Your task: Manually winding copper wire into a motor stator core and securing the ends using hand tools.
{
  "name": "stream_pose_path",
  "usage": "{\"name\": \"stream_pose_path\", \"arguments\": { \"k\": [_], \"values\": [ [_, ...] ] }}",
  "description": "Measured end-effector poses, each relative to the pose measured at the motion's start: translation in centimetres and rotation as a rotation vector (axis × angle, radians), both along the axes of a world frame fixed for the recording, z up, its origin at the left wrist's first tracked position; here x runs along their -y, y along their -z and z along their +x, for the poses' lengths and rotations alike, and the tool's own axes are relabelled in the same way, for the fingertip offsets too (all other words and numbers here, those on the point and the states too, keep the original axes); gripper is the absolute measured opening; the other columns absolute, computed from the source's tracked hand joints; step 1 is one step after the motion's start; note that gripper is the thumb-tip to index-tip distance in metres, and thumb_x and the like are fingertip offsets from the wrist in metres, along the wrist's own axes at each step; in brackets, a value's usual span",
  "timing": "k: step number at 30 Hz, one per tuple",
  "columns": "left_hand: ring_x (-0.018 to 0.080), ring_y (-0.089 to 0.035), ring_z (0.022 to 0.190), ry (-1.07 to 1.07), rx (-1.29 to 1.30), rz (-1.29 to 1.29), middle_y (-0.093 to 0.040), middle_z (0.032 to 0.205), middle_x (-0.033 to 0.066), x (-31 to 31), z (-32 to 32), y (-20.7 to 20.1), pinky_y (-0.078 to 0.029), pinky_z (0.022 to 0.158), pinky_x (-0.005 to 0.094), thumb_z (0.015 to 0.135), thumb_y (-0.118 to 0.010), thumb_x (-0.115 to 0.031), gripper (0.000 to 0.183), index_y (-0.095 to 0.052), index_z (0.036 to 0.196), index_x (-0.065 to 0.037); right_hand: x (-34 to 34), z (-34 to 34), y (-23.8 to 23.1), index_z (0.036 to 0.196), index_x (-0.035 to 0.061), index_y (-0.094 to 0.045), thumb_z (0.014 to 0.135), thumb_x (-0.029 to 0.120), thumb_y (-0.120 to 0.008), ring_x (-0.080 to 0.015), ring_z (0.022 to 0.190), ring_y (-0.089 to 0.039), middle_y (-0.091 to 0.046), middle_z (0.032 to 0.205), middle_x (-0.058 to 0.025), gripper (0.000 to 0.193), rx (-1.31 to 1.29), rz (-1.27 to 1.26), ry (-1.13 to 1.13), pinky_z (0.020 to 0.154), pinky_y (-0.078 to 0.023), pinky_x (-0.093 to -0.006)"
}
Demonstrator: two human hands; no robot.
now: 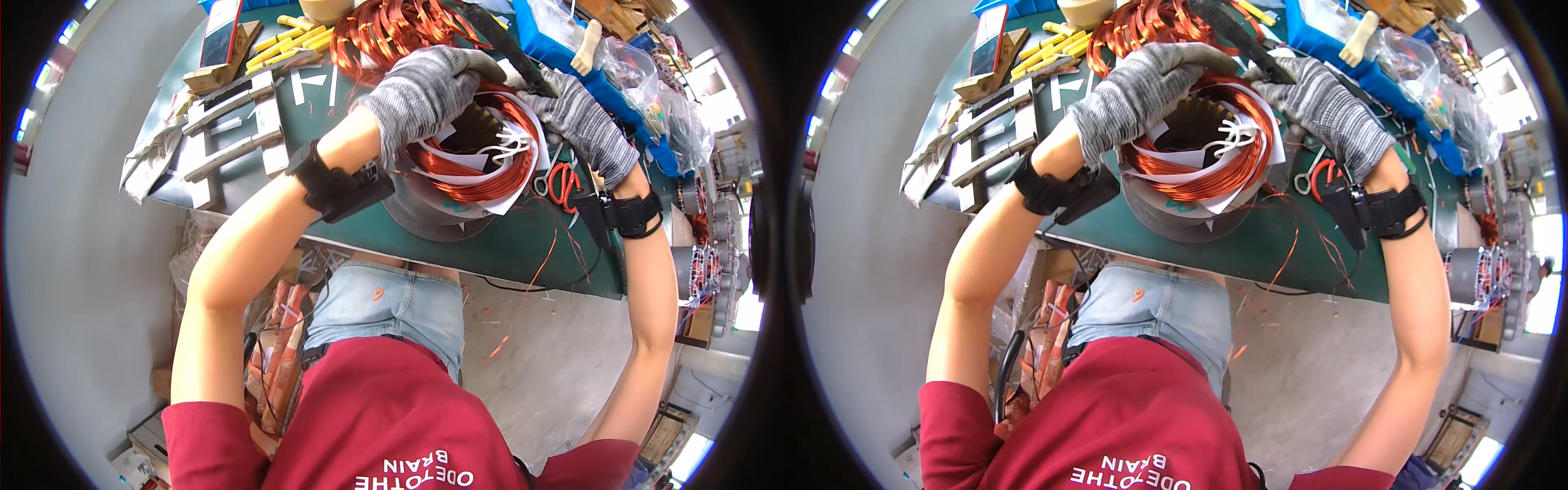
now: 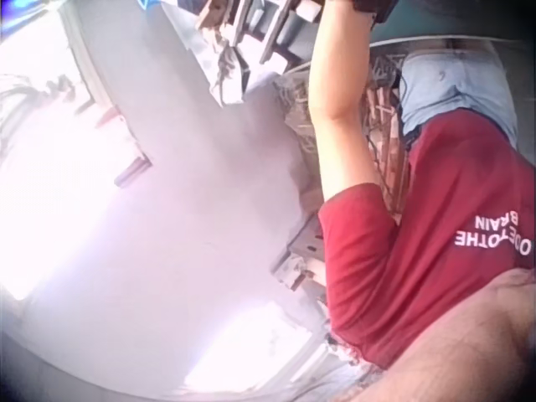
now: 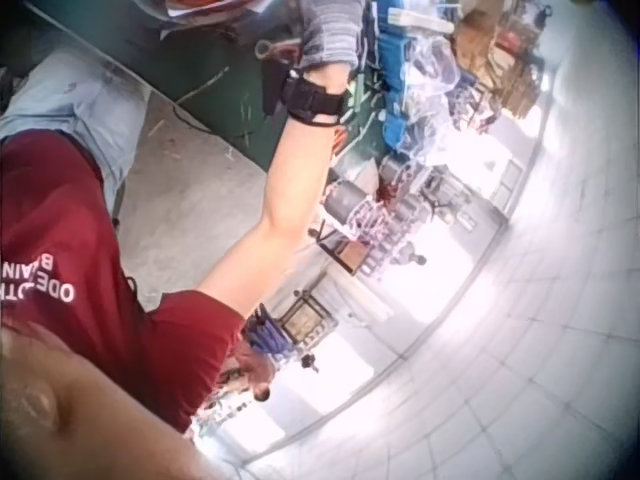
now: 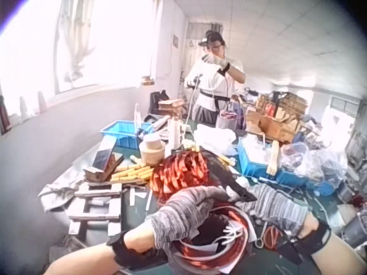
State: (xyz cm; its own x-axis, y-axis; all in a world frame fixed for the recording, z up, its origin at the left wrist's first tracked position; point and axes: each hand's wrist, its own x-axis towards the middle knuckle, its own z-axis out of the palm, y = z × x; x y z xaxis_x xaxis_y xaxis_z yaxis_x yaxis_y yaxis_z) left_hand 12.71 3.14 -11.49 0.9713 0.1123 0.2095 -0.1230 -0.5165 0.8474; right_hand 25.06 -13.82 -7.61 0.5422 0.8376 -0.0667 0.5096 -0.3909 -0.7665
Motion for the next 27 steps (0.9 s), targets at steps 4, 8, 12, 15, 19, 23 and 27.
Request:
{"name": "stream_pose_path", "arguments": {
  "k": [4,8,12,15,19,23,27],
  "values": [
    [0.0197,-0.062,0.076,-0.003,0.185,0.065,-0.062,0.084,0.0108,-0.8,-0.9,1.1,-0.05,0.067,0.0304,0.089,-0.046,-0.017,0.025,-0.056,0.109,-0.007,0.9,0.9,-0.4,0.104,0.0036,-0.06,0.085,0.024,-0.06,-0.014,0.059,-0.054,-0.06,0.069,-0.0086,0.028,0.384,-0.038,-0.127,0.056,-0.045,-0.0288],
    [0.0091,-0.059,0.072,0.169,-0.135,0.026,-0.06,0.079,0.0021,-1.8,0.4,-2.4,-0.051,0.058,0.0249,0.088,-0.053,-0.026,0.028,-0.058,0.109,-0.009,2.6,1.3,-0.4,0.097,0.003,-0.061,0.081,0.028,-0.062,-0.0312,0.071,-0.057,-0.06,0.078,-0.0177,0.03,0.564,-0.034,-0.142,0.065,-0.046,-0.0365],
    [0.0149,-0.06,0.087,0.322,0.0,-0.146,-0.063,0.1,0.0084,-2.0,1.7,-0.1,-0.05,0.074,0.0236,0.086,-0.053,-0.013,0.027,-0.06,0.112,-0.008,1.4,0.9,-1.9,0.1,0.0025,-0.061,0.08,0.023,-0.063,-0.0299,0.078,-0.057,-0.059,0.087,-0.0182,0.029,0.804,-0.297,-0.336,0.069,-0.046,-0.037],
    [0.0148,-0.06,0.089,0.307,0.041,0.046,-0.065,0.097,0.0072,-0.2,2.9,-0.8,-0.045,0.085,0.0276,0.087,-0.051,-0.011,0.023,-0.062,0.108,-0.007,2.6,-0.8,-3.9,0.102,0.0009,-0.06,0.081,0.021,-0.063,-0.0263,0.077,-0.057,-0.059,0.088,-0.0167,0.03,0.398,-0.224,-0.171,0.069,-0.046,-0.0344],
    [0.0152,-0.059,0.092,0.248,0.039,0.066,-0.065,0.096,0.0074,-0.7,2.2,-0.1,-0.044,0.087,0.0279,0.087,-0.05,-0.01,0.022,-0.062,0.106,-0.007,1.5,-1.1,-2.5,0.103,-0.0008,-0.06,0.082,0.019,-0.061,-0.0185,0.07,-0.055,-0.059,0.081,-0.0115,0.029,0.305,-0.211,-0.1,0.064,-0.045,-0.0289],
    [0.0127,-0.059,0.067,0.038,0.054,0.134,-0.064,0.084,0.005,0.3,0.5,0.0,-0.05,0.066,0.0259,0.088,-0.049,-0.013,0.023,-0.06,0.108,-0.009,1.1,-1.3,-1.9,0.105,0.0013,-0.059,0.084,0.017,-0.06,-0.0092,0.059,-0.045,-0.058,0.074,-0.0027,0.027,0.097,-0.211,0.029,0.056,-0.04,-0.0245],
    [0.0121,-0.054,0.049,-0.198,0.263,0.239,-0.059,0.072,0.0056,1.1,-0.4,1.8,-0.047,0.047,0.0264,0.09,-0.045,-0.016,0.021,-0.058,0.105,-0.008,1.8,0.3,-0.4,0.109,-0.0014,-0.056,0.08,0.013,-0.063,-0.0237,0.086,-0.062,-0.064,0.094,-0.0156,0.033,0.51,0.084,-0.101,0.078,-0.049,-0.0322]
  ]
}}
